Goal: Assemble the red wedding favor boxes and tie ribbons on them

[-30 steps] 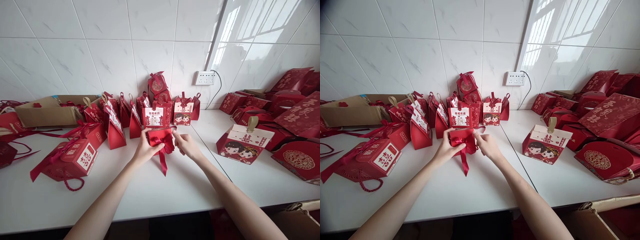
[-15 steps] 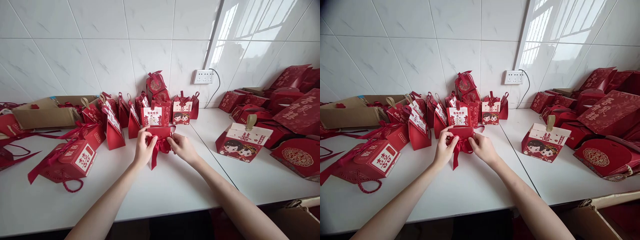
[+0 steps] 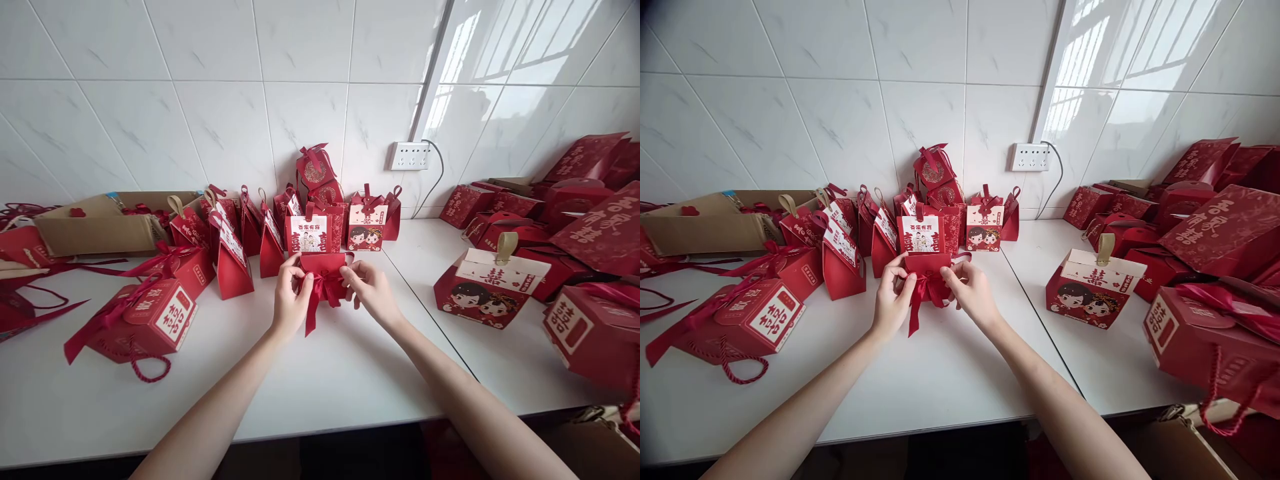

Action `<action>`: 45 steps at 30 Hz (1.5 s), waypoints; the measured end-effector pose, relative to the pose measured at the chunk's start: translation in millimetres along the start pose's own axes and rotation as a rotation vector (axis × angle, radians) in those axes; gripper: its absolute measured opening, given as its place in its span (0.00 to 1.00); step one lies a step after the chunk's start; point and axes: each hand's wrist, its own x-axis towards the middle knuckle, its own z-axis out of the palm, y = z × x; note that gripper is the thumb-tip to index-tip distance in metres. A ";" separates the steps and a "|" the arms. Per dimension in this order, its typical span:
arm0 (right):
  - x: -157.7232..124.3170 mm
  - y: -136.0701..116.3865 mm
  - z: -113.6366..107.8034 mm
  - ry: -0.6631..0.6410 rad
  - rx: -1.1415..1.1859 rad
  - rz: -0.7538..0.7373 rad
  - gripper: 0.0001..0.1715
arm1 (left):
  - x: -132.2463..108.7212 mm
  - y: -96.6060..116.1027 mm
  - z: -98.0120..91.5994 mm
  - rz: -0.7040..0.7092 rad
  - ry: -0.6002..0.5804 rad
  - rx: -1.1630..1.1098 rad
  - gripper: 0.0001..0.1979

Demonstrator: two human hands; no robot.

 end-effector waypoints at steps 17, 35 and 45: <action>1.7 7.3 1.9 -0.035 -0.119 -0.081 0.10 | 15.3 3.5 1.1 -0.014 0.100 0.232 0.13; 3.7 3.6 1.3 0.029 0.004 0.216 0.20 | 6.4 -12.6 1.6 0.167 0.094 0.276 0.09; 5.5 7.2 0.5 0.052 0.197 0.108 0.24 | 5.9 -14.8 1.4 0.121 0.135 0.247 0.09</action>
